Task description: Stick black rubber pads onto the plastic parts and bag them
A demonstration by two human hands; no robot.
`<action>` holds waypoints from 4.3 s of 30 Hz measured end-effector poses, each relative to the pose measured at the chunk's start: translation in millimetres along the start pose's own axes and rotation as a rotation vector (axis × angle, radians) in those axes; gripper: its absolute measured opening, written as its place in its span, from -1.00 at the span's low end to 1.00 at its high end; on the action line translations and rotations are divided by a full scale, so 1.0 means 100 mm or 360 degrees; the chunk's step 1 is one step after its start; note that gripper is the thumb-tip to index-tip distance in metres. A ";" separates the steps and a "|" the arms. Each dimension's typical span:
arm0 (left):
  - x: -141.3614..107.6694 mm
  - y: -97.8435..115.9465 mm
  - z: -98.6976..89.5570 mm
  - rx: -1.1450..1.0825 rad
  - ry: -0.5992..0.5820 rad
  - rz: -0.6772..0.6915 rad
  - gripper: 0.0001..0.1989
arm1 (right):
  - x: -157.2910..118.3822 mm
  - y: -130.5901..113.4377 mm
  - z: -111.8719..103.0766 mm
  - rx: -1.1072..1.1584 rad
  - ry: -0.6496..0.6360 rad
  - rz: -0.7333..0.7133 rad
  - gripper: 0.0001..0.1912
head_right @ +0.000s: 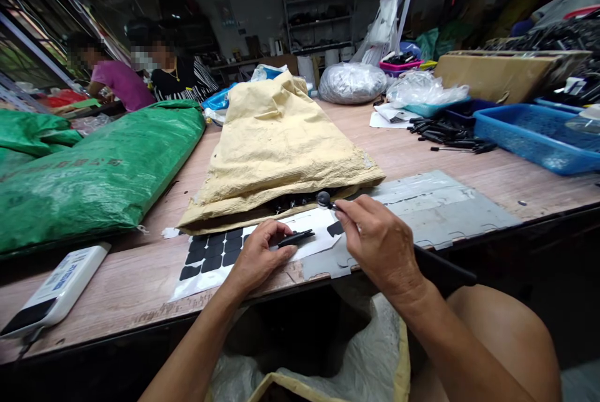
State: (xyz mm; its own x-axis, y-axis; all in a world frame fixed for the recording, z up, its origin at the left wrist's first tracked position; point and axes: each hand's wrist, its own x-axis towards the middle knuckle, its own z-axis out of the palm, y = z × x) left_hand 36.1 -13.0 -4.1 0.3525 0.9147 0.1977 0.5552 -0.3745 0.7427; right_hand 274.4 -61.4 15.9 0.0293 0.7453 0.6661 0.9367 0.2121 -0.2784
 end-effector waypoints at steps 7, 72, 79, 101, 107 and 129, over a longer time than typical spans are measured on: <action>0.00 -0.02 0.01 -0.0048 -0.0002 -0.0063 -0.79 | 0.00 0.67 0.18 -0.0281 -0.0110 -0.0023 -0.82; 0.64 -0.08 -0.38 0.1059 0.0026 0.0059 -0.53 | -0.08 0.81 0.31 -0.0276 -0.0105 0.0009 -0.81; 0.66 0.04 -0.41 0.1036 0.0113 0.0204 -0.75 | -0.07 0.81 0.31 -0.0274 -0.0117 0.0017 -0.81; 0.03 -0.07 -0.14 0.0078 -0.0077 0.0085 -0.84 | -0.01 0.55 0.07 0.0060 0.0071 -0.0008 -0.77; 0.05 -0.10 -0.14 0.0066 -0.0120 0.0046 -0.82 | 0.03 -0.10 0.00 0.0629 -0.0144 -0.0134 -0.74; 0.06 -0.14 -0.10 0.0041 -0.0068 -0.0007 -0.81 | 0.00 -0.60 0.20 0.0479 -0.0221 -0.0265 -0.63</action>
State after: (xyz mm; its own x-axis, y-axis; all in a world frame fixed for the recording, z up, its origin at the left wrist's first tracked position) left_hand 22.6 -0.9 -6.6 0.3813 0.9093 0.1667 0.5756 -0.3747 0.7268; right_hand 211.6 -61.9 18.6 -0.1818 0.7590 0.6252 0.7796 0.4987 -0.3788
